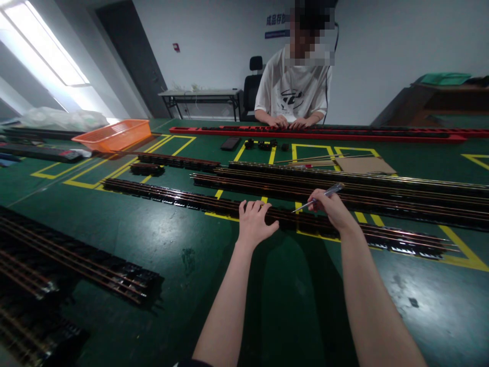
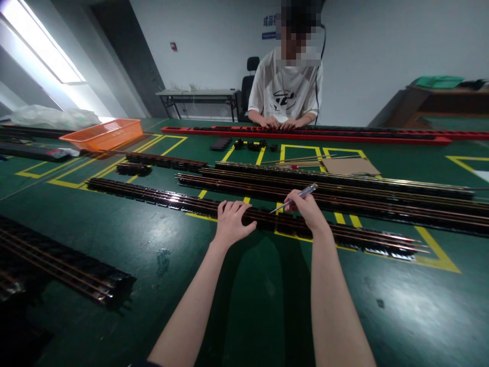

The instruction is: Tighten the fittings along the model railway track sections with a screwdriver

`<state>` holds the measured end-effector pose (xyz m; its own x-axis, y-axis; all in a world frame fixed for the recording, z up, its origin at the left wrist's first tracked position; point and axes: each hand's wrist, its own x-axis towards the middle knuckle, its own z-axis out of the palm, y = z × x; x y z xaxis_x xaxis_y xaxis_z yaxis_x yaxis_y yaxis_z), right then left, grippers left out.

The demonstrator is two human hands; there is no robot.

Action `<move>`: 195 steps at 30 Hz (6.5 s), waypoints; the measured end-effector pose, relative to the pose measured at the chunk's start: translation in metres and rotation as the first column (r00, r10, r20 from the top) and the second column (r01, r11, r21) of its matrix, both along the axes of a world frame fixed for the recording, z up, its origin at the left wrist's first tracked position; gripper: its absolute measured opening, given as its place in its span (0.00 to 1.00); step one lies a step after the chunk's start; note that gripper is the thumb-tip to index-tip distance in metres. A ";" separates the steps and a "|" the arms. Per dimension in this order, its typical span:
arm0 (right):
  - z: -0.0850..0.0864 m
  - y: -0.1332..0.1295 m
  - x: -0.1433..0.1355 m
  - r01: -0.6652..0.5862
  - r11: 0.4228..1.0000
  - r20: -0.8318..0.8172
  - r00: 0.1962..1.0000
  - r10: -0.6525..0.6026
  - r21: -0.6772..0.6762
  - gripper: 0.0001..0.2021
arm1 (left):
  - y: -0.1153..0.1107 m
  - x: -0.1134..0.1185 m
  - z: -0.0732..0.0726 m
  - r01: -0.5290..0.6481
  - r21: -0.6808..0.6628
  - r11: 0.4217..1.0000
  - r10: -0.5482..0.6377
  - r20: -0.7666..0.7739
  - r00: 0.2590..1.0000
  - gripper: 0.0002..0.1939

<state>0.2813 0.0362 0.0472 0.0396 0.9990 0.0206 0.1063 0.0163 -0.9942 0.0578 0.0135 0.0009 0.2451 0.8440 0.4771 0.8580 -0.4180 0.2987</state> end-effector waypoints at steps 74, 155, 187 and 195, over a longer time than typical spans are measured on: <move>0.001 0.002 -0.003 -0.027 0.999 0.048 0.999 0.025 0.042 0.11 | 0.001 0.000 -0.001 -0.026 0.016 1.000 0.026 -0.050 0.998 0.23; 0.001 0.000 0.002 0.018 1.000 0.017 1.000 -0.018 0.007 0.08 | 0.001 0.001 0.000 -0.043 0.024 0.999 0.044 -0.028 0.999 0.22; 0.001 0.003 -0.007 -0.056 0.998 0.063 0.996 0.055 0.015 0.10 | 0.001 -0.003 0.002 0.020 -0.057 0.998 -0.023 -0.038 0.999 0.25; 0.000 0.003 -0.006 -0.063 0.998 0.077 0.995 0.061 0.026 0.11 | 0.000 0.001 0.003 -0.016 -0.035 0.999 0.016 -0.008 1.000 0.16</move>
